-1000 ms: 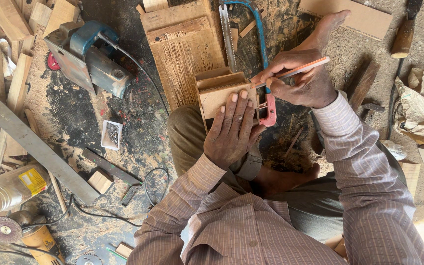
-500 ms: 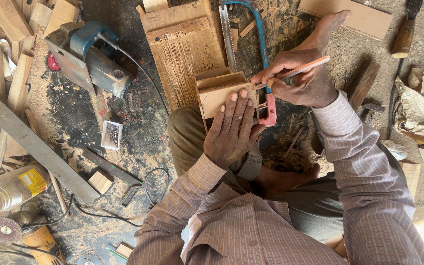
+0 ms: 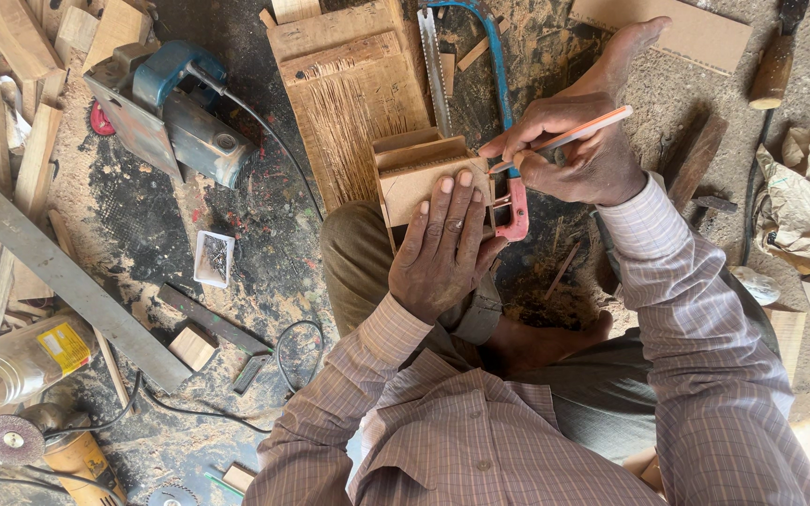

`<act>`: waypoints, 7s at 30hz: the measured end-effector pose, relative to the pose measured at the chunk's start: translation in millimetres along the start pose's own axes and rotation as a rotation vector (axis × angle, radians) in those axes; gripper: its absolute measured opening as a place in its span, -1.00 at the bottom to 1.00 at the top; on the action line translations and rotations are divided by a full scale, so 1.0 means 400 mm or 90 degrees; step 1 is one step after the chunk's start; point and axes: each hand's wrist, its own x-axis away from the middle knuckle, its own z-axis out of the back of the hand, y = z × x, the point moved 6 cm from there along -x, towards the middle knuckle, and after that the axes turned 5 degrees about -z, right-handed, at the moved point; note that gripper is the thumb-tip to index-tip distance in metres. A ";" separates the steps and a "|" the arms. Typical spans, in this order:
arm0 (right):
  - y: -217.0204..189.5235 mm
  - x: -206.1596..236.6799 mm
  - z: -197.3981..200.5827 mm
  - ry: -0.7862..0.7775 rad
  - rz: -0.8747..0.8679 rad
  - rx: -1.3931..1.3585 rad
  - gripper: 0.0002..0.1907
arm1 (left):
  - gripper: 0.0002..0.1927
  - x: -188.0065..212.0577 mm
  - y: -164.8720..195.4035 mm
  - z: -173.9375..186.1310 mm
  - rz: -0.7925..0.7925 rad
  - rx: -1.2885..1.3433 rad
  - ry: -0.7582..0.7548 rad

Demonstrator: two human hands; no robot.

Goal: The person uses a hand saw to cut a small piece of wood, then fits it into a partially assembled wooden box. They mark the wood with a pencil and continue cutting and assembling the box components.

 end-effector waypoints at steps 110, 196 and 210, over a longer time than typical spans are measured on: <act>0.524 0.143 -0.250 0.488 -0.305 0.015 -0.82 | -0.79 0.099 -0.456 -0.424 -0.131 0.062 0.037; 0.199 0.376 -0.293 0.622 -0.263 -0.023 -0.48 | -0.33 -0.103 -0.274 -0.672 -0.045 0.338 -0.097; 0.200 0.350 -0.322 0.629 -0.290 -0.059 -0.52 | -0.45 -0.107 -0.271 -0.693 0.006 0.347 -0.094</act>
